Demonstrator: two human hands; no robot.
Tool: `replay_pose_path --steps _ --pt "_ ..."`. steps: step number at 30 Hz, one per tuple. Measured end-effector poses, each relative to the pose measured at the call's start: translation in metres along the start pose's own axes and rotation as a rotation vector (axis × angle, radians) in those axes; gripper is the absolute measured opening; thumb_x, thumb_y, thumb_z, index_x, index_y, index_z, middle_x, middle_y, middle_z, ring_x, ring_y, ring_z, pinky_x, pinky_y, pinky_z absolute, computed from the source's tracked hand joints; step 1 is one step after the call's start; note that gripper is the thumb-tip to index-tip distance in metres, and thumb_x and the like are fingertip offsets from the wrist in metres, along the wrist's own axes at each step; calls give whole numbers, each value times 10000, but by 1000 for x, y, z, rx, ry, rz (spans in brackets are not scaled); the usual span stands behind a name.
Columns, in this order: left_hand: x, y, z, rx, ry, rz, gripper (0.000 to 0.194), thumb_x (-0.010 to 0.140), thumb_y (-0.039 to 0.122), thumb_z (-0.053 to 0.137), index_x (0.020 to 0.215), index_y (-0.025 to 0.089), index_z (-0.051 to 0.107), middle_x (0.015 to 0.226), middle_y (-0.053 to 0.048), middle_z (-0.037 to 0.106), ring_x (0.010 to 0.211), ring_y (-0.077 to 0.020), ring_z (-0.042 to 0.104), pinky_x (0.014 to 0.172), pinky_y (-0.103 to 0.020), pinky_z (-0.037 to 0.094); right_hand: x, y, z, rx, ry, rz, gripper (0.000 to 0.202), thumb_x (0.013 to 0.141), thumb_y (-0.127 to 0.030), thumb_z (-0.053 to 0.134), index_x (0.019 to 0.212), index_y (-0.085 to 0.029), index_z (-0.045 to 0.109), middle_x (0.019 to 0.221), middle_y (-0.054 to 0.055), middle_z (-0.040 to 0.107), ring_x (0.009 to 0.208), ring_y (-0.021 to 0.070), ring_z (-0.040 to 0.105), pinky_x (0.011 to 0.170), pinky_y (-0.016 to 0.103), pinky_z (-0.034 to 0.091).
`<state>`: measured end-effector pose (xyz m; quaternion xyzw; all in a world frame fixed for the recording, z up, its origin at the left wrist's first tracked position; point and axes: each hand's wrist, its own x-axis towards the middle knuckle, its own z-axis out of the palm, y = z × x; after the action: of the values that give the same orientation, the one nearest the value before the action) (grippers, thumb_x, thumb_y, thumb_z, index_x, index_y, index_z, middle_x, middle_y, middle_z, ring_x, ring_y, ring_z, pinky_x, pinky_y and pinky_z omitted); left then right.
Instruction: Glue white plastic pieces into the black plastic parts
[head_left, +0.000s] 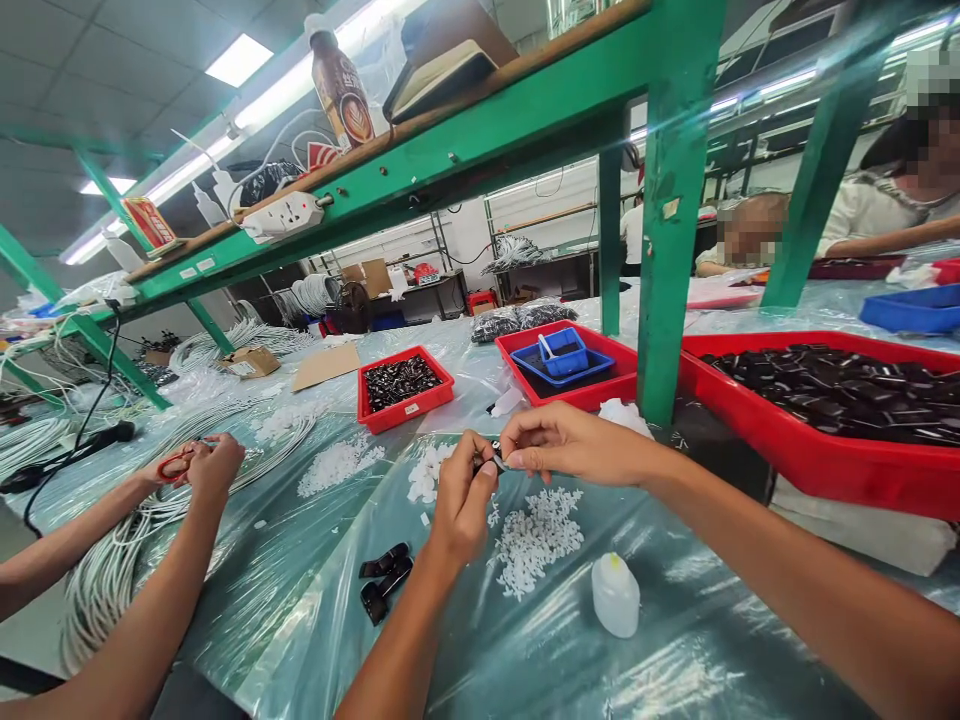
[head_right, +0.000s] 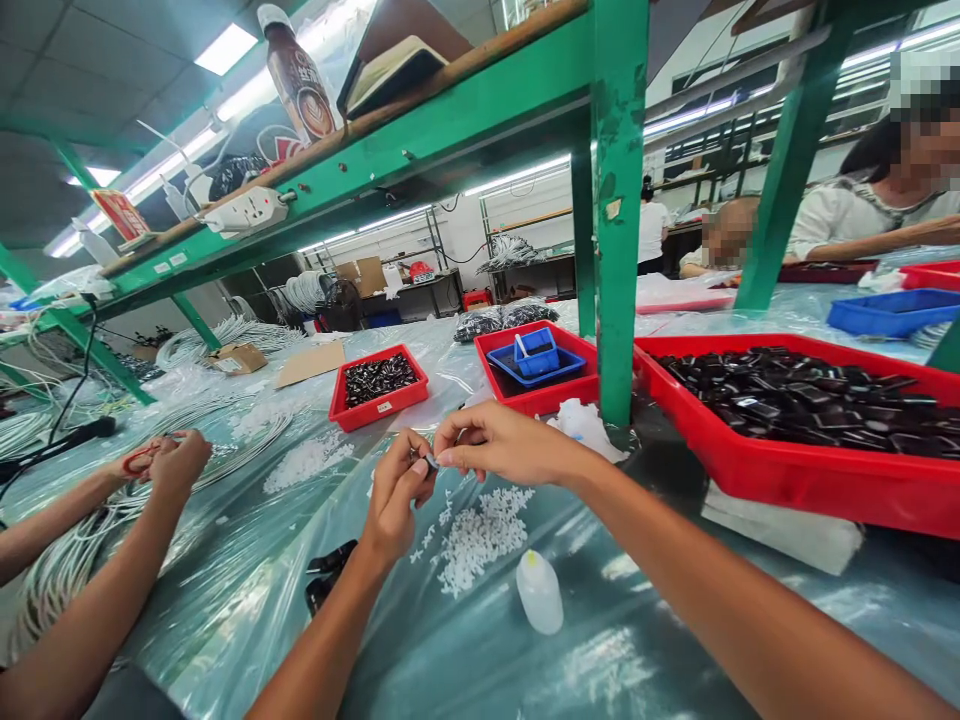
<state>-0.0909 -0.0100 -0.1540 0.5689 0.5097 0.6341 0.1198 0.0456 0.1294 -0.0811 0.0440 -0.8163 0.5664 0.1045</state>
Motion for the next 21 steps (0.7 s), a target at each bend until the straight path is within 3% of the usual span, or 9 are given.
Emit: replay_pose_path --steps 6,21 --pt "0 4 3 15 -18 -4 213 970 376 482 839 213 444 624 75 333 524 -99 243 526 -248 230 2 9 -4 54 -38 -1 323 853 -465 729 894 -152 660 766 14 592 687 127 555 584 241 471" --pt "-5 5 9 -176 27 -73 295 927 465 552 811 220 436 604 83 309 484 -84 212 474 -223 198 3 11 9 219 -18 62 220 827 -333 755 839 -155 624 703 -20 577 645 96 564 532 201 452"
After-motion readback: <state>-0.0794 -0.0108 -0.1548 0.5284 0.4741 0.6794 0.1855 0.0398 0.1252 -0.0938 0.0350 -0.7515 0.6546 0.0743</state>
